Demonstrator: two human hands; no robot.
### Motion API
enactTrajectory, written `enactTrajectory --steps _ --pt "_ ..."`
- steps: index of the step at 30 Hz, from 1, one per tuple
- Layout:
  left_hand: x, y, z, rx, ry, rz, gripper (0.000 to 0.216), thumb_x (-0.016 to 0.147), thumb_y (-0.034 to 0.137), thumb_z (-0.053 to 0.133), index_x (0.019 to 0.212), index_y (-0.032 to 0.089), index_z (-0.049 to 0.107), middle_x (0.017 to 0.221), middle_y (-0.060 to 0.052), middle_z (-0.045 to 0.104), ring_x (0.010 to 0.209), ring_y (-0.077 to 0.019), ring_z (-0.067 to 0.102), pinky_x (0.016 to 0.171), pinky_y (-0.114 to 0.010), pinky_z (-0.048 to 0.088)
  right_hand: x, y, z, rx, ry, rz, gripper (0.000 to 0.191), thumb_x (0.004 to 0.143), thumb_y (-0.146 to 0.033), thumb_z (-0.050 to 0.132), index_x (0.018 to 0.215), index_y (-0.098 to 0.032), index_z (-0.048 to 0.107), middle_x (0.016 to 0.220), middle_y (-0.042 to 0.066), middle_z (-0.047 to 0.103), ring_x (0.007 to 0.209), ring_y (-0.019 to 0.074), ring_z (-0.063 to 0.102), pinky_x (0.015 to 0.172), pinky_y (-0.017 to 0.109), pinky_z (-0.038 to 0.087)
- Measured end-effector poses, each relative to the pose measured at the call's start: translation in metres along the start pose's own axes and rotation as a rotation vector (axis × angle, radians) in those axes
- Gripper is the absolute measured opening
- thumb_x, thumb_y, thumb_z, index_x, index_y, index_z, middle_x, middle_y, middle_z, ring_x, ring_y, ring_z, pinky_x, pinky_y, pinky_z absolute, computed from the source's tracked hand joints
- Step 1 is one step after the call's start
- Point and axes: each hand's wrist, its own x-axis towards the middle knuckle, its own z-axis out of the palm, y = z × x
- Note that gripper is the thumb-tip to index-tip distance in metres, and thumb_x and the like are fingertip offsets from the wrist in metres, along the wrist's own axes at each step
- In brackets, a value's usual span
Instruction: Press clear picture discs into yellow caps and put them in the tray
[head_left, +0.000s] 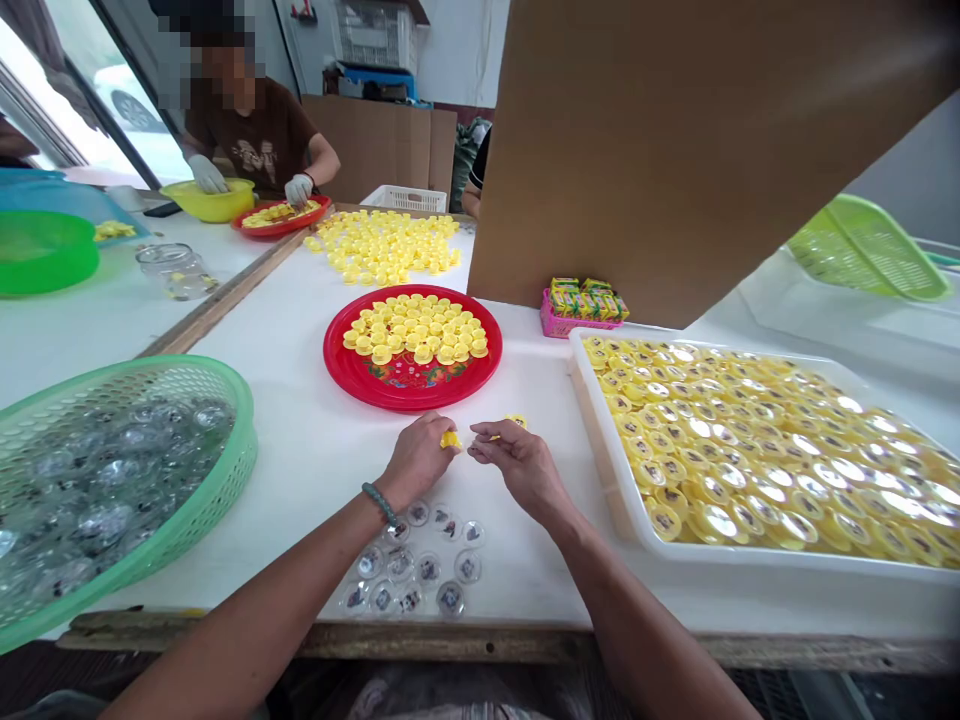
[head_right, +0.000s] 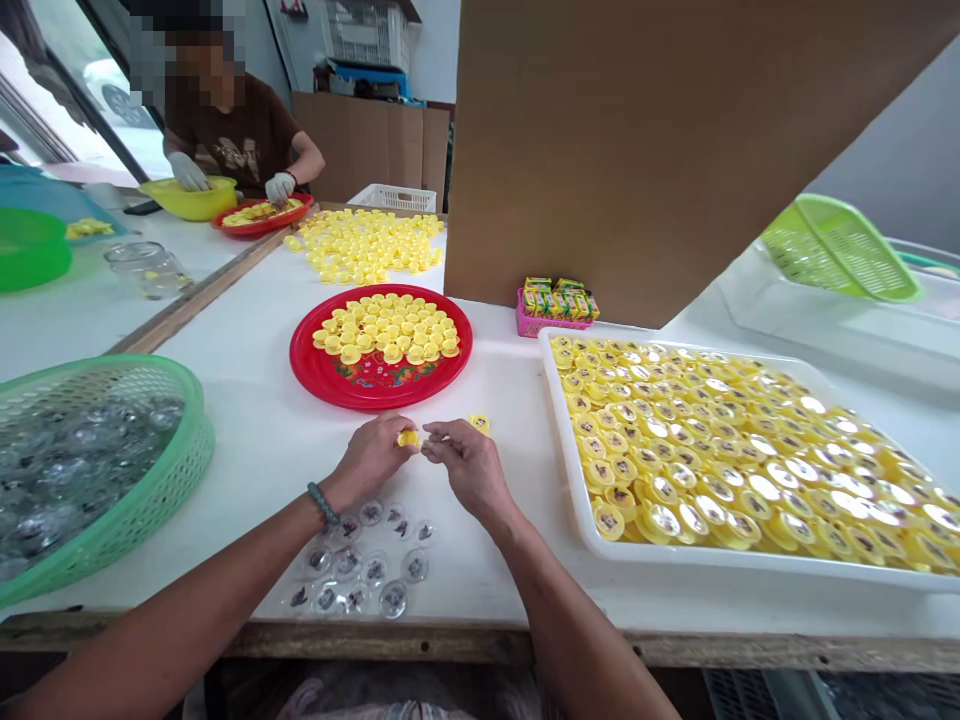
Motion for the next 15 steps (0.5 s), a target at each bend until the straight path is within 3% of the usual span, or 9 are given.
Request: enactTrajectory --steps 6,12,15 --pt "-0.009 0.002 -0.022 -0.131 0.024 0.0 0.028 0.076 0.018 0.058 0.103 0.021 0.065 0.105 -0.006 0.064 0.087 -0.0222 0.06 0.079 -0.03 0.046 0.002 -0.006 -0.003 0.118 0.037 0.085 0.029 0.067 -0.034 0.071 0.088 -0.017 0.063 0.074 0.001 0.064 0.072 0.0163 0.066 0.072 0.032 0.054" --pt "-0.015 0.015 -0.03 -0.745 -0.051 -0.05 0.021 0.083 0.03 0.056 0.095 0.019 0.069 0.091 -0.005 0.068 0.083 -0.0194 0.061 0.074 -0.027 0.047 0.0 -0.009 0.002 0.084 0.014 0.042 0.016 0.07 -0.028 0.065 0.083 -0.018 0.06 0.074 0.0 0.063 0.069 0.0148 0.065 0.067 0.029 0.052" --pt "-0.014 0.019 -0.022 -0.872 -0.042 -0.098 0.02 0.079 0.032 0.063 0.089 0.016 0.069 0.082 -0.005 0.068 0.076 -0.0177 0.06 0.069 -0.026 0.047 -0.001 -0.006 0.003 0.065 0.004 -0.001 0.015 0.072 -0.021 0.06 0.086 -0.018 0.061 0.075 0.0 0.064 0.07 0.0143 0.064 0.069 0.029 0.052"
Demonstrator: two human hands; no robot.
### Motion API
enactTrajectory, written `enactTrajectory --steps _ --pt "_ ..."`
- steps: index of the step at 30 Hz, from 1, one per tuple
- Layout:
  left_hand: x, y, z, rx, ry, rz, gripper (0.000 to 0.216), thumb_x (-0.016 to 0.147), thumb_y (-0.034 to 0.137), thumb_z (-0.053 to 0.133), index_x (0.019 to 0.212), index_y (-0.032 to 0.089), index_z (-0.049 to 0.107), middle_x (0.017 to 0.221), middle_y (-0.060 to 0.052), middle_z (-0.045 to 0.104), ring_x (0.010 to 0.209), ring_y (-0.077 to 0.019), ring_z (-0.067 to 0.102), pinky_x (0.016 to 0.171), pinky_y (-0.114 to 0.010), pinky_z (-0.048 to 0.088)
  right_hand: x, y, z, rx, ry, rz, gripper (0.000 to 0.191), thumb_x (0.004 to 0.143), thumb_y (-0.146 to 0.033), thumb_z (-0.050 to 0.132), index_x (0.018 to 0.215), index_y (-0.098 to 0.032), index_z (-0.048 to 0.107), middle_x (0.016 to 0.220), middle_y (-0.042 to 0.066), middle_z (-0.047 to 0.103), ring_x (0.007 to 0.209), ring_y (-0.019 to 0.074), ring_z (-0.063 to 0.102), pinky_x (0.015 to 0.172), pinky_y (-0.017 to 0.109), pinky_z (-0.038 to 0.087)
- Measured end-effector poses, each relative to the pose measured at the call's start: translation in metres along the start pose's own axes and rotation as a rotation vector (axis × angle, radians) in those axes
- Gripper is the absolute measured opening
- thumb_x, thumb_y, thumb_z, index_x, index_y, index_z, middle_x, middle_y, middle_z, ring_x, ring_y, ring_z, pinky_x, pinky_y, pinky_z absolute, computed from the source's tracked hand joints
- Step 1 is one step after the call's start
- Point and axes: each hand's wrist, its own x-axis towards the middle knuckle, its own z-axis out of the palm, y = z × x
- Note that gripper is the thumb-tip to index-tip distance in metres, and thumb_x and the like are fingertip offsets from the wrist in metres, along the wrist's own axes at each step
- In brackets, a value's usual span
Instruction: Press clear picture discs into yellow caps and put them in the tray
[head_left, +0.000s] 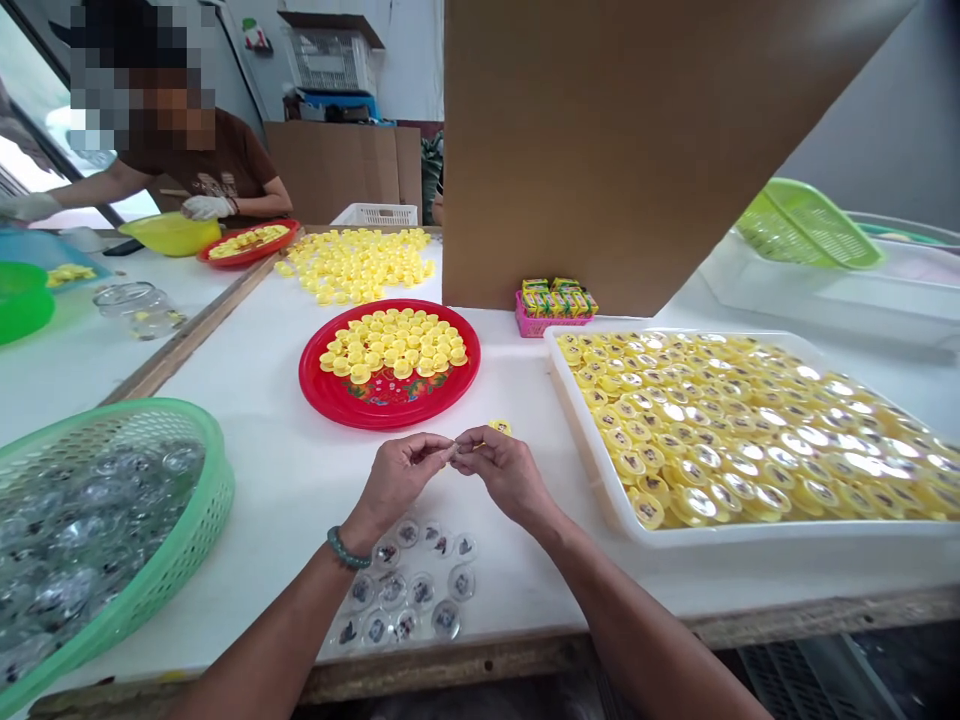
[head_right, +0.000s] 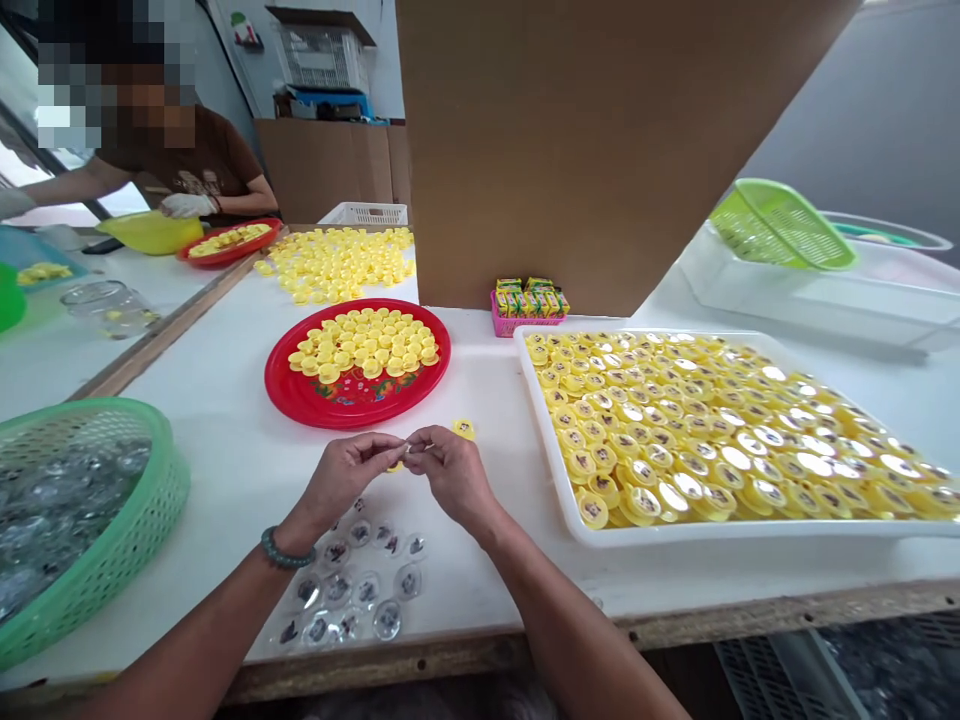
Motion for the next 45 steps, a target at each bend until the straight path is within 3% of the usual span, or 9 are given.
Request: enactTrajectory --steps 5,11,14,21,25,32,35,41,45 --pt "0.002 -0.004 0.005 -0.176 0.038 -0.109 0.022 0.074 0.033 0.069 0.083 0.013 0.065 0.07 -0.004 0.066 0.066 -0.0143 0.059 0.062 -0.024 0.046 0.004 0.004 -0.003 -0.032 0.032 -0.053 0.027 0.071 -0.021 0.063 0.098 -0.019 0.06 0.085 0.003 0.064 0.079 0.0139 0.061 0.074 0.029 0.051" --pt "-0.002 -0.007 0.003 -0.318 -0.055 -0.166 0.027 0.071 0.028 0.073 0.09 0.013 0.061 0.071 -0.004 0.067 0.068 -0.0141 0.06 0.064 -0.024 0.045 0.003 0.003 -0.007 -0.156 0.004 -0.141 0.025 0.079 -0.023 0.058 0.103 -0.02 0.058 0.096 0.006 0.064 0.082 0.0144 0.06 0.075 0.029 0.05" --pt "-0.003 -0.007 0.003 -0.408 -0.017 -0.174 0.025 0.071 0.025 0.072 0.089 0.014 0.058 0.071 -0.004 0.066 0.068 -0.0144 0.061 0.064 -0.024 0.044 0.001 0.003 -0.005 -0.229 0.05 -0.168 0.023 0.082 -0.027 0.057 0.104 -0.02 0.058 0.094 0.006 0.064 0.083 0.0153 0.059 0.075 0.03 0.048" --pt "-0.006 -0.006 0.004 -0.571 0.037 -0.211 0.026 0.073 0.024 0.07 0.086 0.016 0.049 0.081 -0.006 0.067 0.078 -0.0179 0.064 0.072 -0.027 0.044 0.004 0.006 0.005 0.034 0.019 -0.031 0.022 0.078 -0.034 0.064 0.092 -0.018 0.061 0.083 0.004 0.065 0.075 0.0152 0.06 0.071 0.03 0.048" --pt "-0.007 -0.011 0.007 -0.444 0.02 -0.139 0.022 0.073 0.024 0.071 0.082 0.016 0.052 0.076 -0.003 0.065 0.077 -0.0165 0.062 0.071 -0.026 0.044 0.005 0.006 0.004 0.05 0.021 -0.072 0.016 0.077 -0.032 0.065 0.087 -0.019 0.062 0.079 0.001 0.063 0.072 0.0137 0.058 0.07 0.029 0.047" --pt "-0.008 -0.014 0.003 0.276 0.167 0.193 0.018 0.075 0.022 0.07 0.09 0.019 0.062 0.085 -0.002 0.064 0.072 -0.0147 0.055 0.067 -0.026 0.044 0.002 0.0 -0.003 -0.263 -0.078 -0.154 0.011 0.084 -0.027 0.056 0.09 -0.019 0.062 0.082 0.002 0.062 0.077 0.0138 0.055 0.072 0.027 0.044" --pt "-0.009 -0.013 0.003 0.4 0.152 0.298 0.009 0.076 0.019 0.069 0.083 0.018 0.063 0.079 -0.002 0.062 0.072 -0.0152 0.054 0.065 -0.026 0.042 0.002 -0.002 -0.003 -0.312 -0.094 -0.161 0.01 0.084 -0.025 0.055 0.089 -0.019 0.061 0.08 0.001 0.061 0.074 0.0129 0.054 0.071 0.026 0.045" --pt "-0.008 -0.013 0.005 0.172 0.087 0.074 0.01 0.076 0.026 0.068 0.08 0.017 0.067 0.068 0.0 0.062 0.062 -0.0136 0.054 0.06 -0.024 0.042 0.002 -0.001 -0.004 -0.351 -0.079 -0.186 0.009 0.085 -0.023 0.054 0.09 -0.019 0.06 0.082 0.002 0.062 0.076 0.0134 0.056 0.07 0.026 0.046" --pt "-0.005 -0.012 0.001 -0.128 0.105 -0.095 0.018 0.072 0.033 0.071 0.076 0.015 0.067 0.067 -0.002 0.063 0.064 -0.0144 0.055 0.061 -0.024 0.043 0.001 0.001 -0.004 -0.508 -0.036 -0.337 0.018 0.085 -0.026 0.057 0.101 -0.02 0.061 0.095 0.004 0.063 0.08 0.0143 0.058 0.074 0.028 0.048"
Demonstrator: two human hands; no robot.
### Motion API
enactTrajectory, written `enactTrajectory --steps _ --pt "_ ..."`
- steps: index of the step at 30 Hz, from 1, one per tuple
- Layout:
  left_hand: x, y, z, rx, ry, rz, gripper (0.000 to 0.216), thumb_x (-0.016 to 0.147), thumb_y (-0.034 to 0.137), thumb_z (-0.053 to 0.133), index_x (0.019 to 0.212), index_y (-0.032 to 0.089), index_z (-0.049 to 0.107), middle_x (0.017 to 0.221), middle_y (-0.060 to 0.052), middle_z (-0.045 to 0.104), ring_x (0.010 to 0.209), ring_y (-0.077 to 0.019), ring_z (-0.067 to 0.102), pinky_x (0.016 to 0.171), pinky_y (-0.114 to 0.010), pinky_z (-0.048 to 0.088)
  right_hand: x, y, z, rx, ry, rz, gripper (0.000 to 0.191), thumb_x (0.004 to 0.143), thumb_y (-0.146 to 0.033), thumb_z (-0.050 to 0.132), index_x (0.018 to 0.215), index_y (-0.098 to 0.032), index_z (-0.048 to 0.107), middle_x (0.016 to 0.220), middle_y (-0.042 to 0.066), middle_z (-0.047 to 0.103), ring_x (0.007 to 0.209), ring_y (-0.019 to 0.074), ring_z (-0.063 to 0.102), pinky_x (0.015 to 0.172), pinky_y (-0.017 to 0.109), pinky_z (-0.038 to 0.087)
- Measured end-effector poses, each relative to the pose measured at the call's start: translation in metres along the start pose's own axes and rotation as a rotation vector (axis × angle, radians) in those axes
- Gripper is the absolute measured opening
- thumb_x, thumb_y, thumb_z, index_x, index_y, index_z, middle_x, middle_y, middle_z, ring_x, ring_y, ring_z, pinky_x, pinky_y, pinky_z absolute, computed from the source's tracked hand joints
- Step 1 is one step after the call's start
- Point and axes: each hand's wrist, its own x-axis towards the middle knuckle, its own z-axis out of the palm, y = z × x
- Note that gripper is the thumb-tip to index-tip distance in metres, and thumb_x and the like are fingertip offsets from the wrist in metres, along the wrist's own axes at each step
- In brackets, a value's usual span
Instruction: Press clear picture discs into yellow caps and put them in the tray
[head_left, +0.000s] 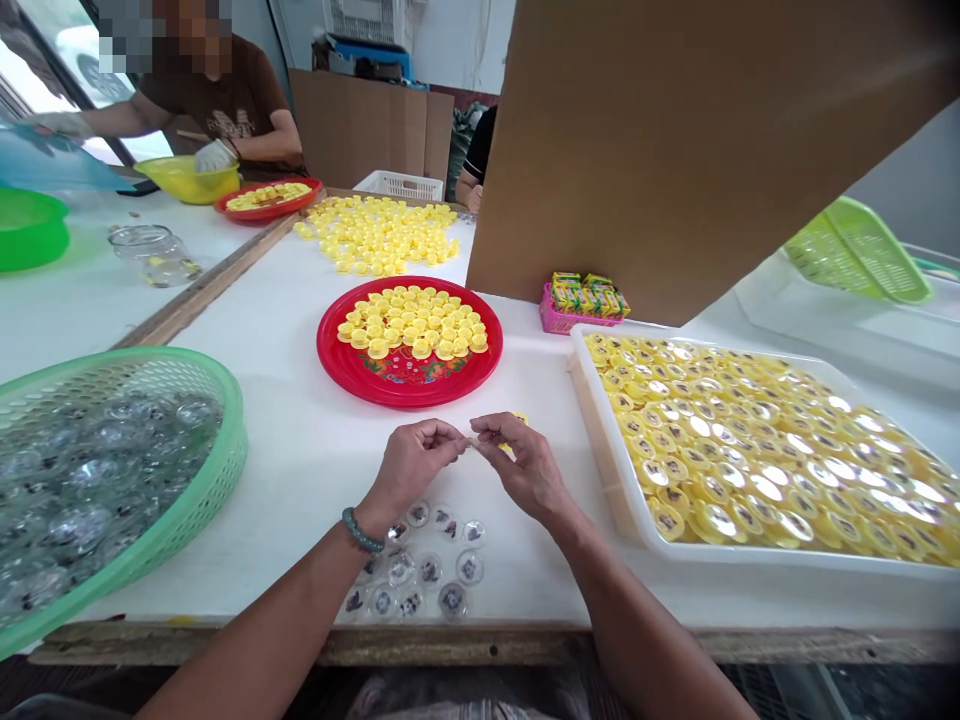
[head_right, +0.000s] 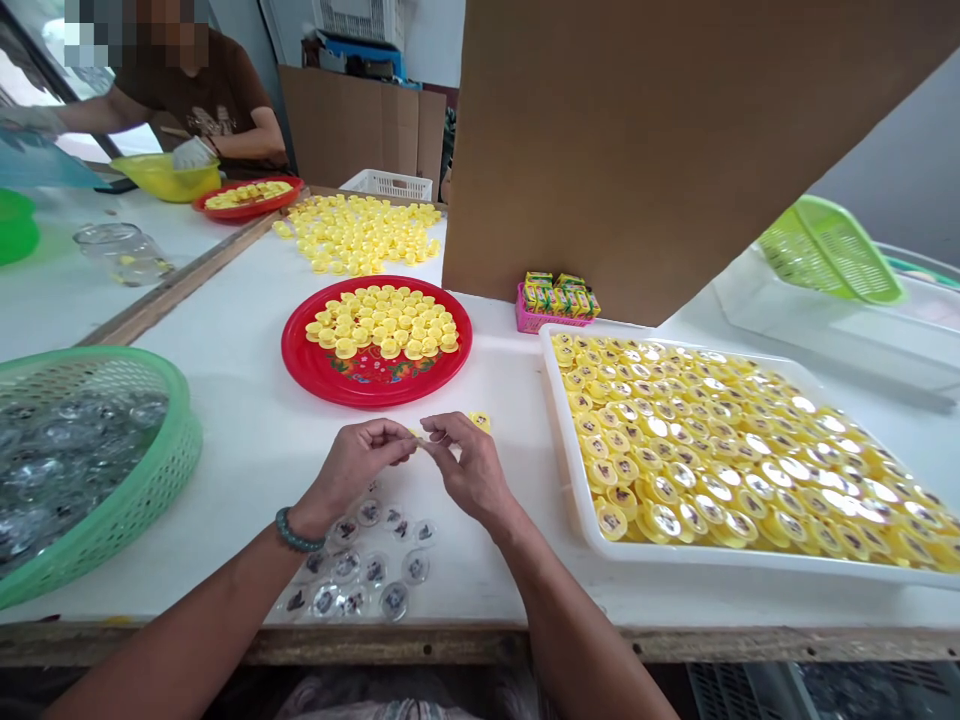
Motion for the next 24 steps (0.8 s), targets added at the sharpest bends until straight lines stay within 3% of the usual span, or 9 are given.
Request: enactTrajectory --steps 3,5,10,12,15,18,21,24 --pt "0.002 0.001 -0.003 -0.167 0.01 -0.066 0.018 0.073 0.031 0.069 0.075 0.013 0.067 0.068 -0.004 0.064 0.067 -0.0148 0.056 0.066 -0.025 0.043 -0.002 0.003 0.006 -0.17 -0.007 -0.164 0.034 0.082 -0.027 0.063 0.115 -0.023 0.057 0.105 0.007 0.061 0.082 0.0158 0.058 0.075 0.031 0.05" --pt "0.002 0.001 -0.003 -0.21 0.002 -0.08 0.016 0.073 0.028 0.068 0.074 0.012 0.068 0.07 -0.005 0.065 0.07 -0.015 0.057 0.069 -0.026 0.042 -0.003 0.005 0.012 -0.245 0.023 -0.232 0.035 0.083 -0.026 0.061 0.117 -0.023 0.056 0.104 0.008 0.062 0.084 0.017 0.059 0.076 0.032 0.05" --pt "0.004 0.003 -0.007 -0.171 -0.05 -0.055 0.018 0.076 0.03 0.065 0.079 0.013 0.069 0.077 -0.006 0.067 0.075 -0.0162 0.057 0.072 -0.026 0.042 -0.002 0.004 0.015 -0.24 0.082 -0.18 0.026 0.083 -0.022 0.06 0.109 -0.022 0.06 0.097 0.006 0.063 0.081 0.0161 0.06 0.072 0.029 0.051" --pt "0.006 0.003 -0.014 -0.07 -0.068 -0.018 0.02 0.077 0.032 0.062 0.084 0.014 0.069 0.081 -0.006 0.067 0.077 -0.0172 0.057 0.071 -0.026 0.043 -0.001 0.003 0.011 -0.214 0.075 -0.103 0.025 0.08 -0.022 0.063 0.105 -0.022 0.062 0.096 0.006 0.063 0.079 0.0153 0.06 0.065 0.026 0.05" --pt "0.01 0.0 -0.027 0.31 0.003 0.08 0.024 0.075 0.031 0.062 0.093 0.017 0.067 0.085 -0.004 0.065 0.071 -0.0169 0.055 0.066 -0.027 0.042 0.0 0.005 0.003 -0.201 0.041 -0.012 0.026 0.076 -0.023 0.068 0.102 -0.021 0.064 0.094 0.005 0.063 0.076 0.0145 0.059 0.055 0.023 0.047" --pt "0.013 -0.007 -0.032 0.634 -0.032 0.18 0.032 0.071 0.03 0.067 0.101 0.019 0.065 0.095 -0.005 0.062 0.07 -0.0168 0.053 0.066 -0.028 0.042 0.0 0.008 0.0 -0.224 -0.05 0.03 0.027 0.075 -0.023 0.069 0.102 -0.021 0.064 0.094 0.004 0.064 0.076 0.0143 0.058 0.057 0.023 0.046" --pt "0.017 -0.014 -0.027 0.688 -0.165 0.253 0.027 0.074 0.026 0.063 0.1 0.02 0.064 0.096 -0.004 0.061 0.072 -0.0168 0.052 0.066 -0.028 0.041 -0.001 0.009 0.0 -0.256 -0.109 0.031 0.028 0.077 -0.02 0.067 0.104 -0.021 0.063 0.094 0.004 0.064 0.077 0.0144 0.058 0.062 0.024 0.046" --pt "0.021 -0.019 -0.02 0.689 -0.171 0.263 0.019 0.076 0.021 0.058 0.094 0.02 0.064 0.086 -0.003 0.06 0.068 -0.0163 0.051 0.062 -0.027 0.038 -0.001 0.01 -0.001 -0.279 -0.106 0.033 0.027 0.076 -0.02 0.067 0.103 -0.021 0.063 0.09 0.004 0.063 0.075 0.0142 0.057 0.065 0.026 0.045"
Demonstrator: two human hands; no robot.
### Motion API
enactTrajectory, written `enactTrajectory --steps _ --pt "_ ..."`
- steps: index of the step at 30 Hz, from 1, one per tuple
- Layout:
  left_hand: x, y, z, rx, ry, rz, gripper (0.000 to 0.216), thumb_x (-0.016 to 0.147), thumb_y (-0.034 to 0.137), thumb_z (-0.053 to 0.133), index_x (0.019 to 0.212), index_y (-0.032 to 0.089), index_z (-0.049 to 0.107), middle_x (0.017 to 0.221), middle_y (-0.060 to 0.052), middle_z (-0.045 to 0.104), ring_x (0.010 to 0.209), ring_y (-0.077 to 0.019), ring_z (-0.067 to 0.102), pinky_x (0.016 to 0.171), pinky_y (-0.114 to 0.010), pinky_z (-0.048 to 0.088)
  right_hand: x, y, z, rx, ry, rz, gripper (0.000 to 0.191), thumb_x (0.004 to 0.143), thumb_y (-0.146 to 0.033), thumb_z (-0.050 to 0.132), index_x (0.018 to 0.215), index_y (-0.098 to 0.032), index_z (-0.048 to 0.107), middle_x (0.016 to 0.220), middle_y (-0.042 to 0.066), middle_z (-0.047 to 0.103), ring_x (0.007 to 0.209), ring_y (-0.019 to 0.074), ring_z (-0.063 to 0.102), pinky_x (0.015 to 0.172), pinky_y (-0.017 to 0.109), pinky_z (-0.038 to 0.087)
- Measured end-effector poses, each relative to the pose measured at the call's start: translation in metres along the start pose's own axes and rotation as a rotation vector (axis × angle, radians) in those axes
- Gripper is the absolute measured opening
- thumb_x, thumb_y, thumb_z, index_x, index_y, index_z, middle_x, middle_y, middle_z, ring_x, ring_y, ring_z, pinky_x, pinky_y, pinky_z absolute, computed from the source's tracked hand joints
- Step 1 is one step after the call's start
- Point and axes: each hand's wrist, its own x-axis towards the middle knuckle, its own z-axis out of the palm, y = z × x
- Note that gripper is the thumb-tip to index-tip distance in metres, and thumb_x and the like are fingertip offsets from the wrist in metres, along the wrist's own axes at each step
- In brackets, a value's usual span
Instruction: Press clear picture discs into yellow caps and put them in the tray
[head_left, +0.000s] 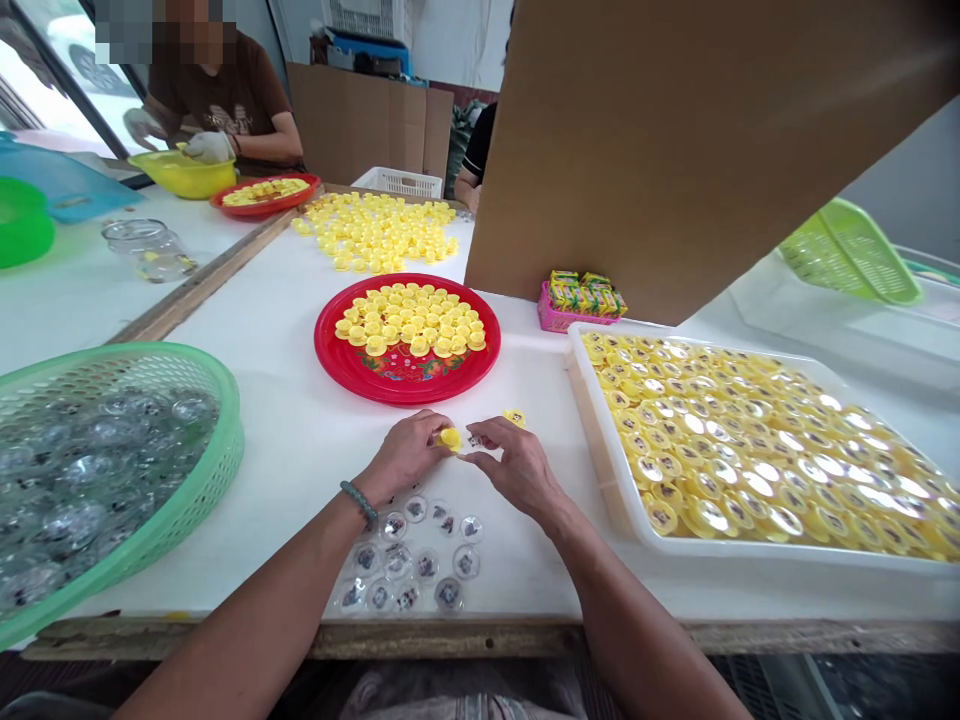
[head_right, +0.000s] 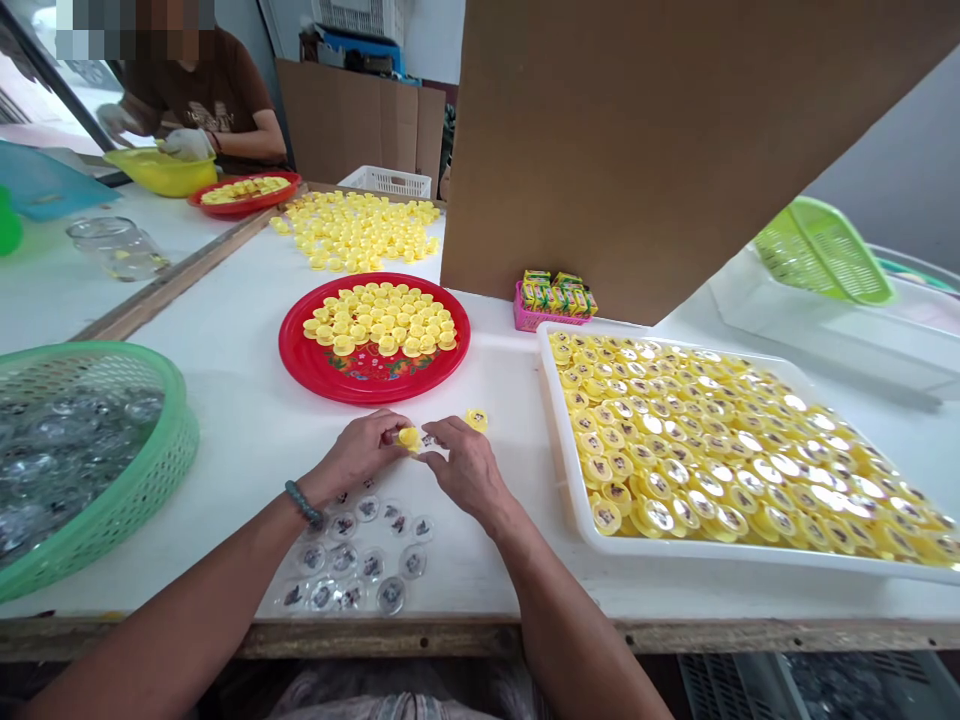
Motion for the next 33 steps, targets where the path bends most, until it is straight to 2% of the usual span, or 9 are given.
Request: enactTrajectory --steps 3,9,12,15,18,22,25,33 --pt "0.004 -0.001 0.005 -0.009 -0.005 0.02 0.019 0.073 0.017 0.057 0.091 0.02 0.064 0.082 -0.002 0.059 0.067 -0.0161 0.051 0.06 -0.027 0.038 0.0 0.002 -0.003 -0.001 0.024 0.014 0.024 0.076 -0.022 0.068 0.1 -0.021 0.064 0.087 0.004 0.063 0.072 0.014 0.057 0.064 0.026 0.045" --pt "0.003 0.001 0.004 -0.073 -0.037 0.074 0.048 0.063 0.004 0.05 0.107 0.021 0.061 0.102 -0.003 0.061 0.076 -0.0162 0.055 0.067 -0.026 0.043 -0.001 0.003 -0.009 0.021 0.065 0.017 0.025 0.076 -0.026 0.068 0.1 -0.02 0.064 0.084 0.003 0.062 0.07 0.0141 0.056 0.064 0.026 0.044" --pt "0.0 0.008 0.005 -0.004 0.032 0.03 0.044 0.067 0.016 0.062 0.111 0.019 0.057 0.103 -0.005 0.06 0.081 -0.0195 0.056 0.071 -0.029 0.046 -0.001 0.002 -0.01 0.011 0.04 0.027 0.026 0.075 -0.021 0.068 0.101 -0.021 0.064 0.087 0.003 0.062 0.071 0.0136 0.056 0.063 0.025 0.044" --pt "0.0 0.013 0.008 0.083 0.044 0.038 0.037 0.071 0.029 0.067 0.105 0.018 0.058 0.102 -0.007 0.06 0.092 -0.0243 0.056 0.077 -0.033 0.046 -0.001 0.002 -0.011 -0.008 0.01 0.018 0.026 0.074 -0.017 0.068 0.1 -0.021 0.064 0.088 0.003 0.062 0.072 0.0135 0.056 0.062 0.024 0.043" --pt "0.0 0.013 0.01 0.065 -0.012 0.059 0.025 0.075 0.019 0.06 0.1 0.02 0.06 0.098 -0.006 0.063 0.095 -0.0243 0.055 0.08 -0.034 0.046 -0.001 0.003 -0.011 -0.026 -0.019 -0.005 0.025 0.075 -0.018 0.067 0.1 -0.021 0.064 0.09 0.003 0.063 0.073 0.014 0.057 0.062 0.024 0.043" --pt "-0.001 0.007 0.01 -0.051 -0.045 0.048 0.05 0.067 0.004 0.052 0.113 0.022 0.058 0.101 -0.004 0.065 0.091 -0.0215 0.058 0.081 -0.032 0.047 -0.003 0.007 -0.01 -0.059 -0.071 -0.033 0.027 0.077 -0.016 0.065 0.104 -0.023 0.063 0.098 0.005 0.064 0.08 0.0157 0.059 0.067 0.026 0.045" --pt "-0.002 0.002 0.01 -0.185 -0.063 0.022 0.063 0.063 0.003 0.05 0.123 0.023 0.054 0.104 -0.004 0.066 0.087 -0.0188 0.061 0.081 -0.03 0.049 -0.003 0.009 -0.008 -0.096 -0.104 -0.061 0.034 0.077 -0.01 0.063 0.108 -0.024 0.063 0.102 0.005 0.064 0.087 0.0171 0.06 0.073 0.028 0.045" --pt "0.0 -0.004 0.017 -0.509 -0.109 -0.03 0.054 0.07 0.018 0.058 0.124 0.017 0.052 0.105 -0.006 0.068 0.092 -0.0207 0.064 0.088 -0.034 0.05 0.001 0.006 -0.003 -0.112 -0.161 -0.091 0.029 0.075 -0.004 0.061 0.097 -0.022 0.066 0.096 0.006 0.066 0.09 0.0179 0.061 0.078 0.028 0.045"
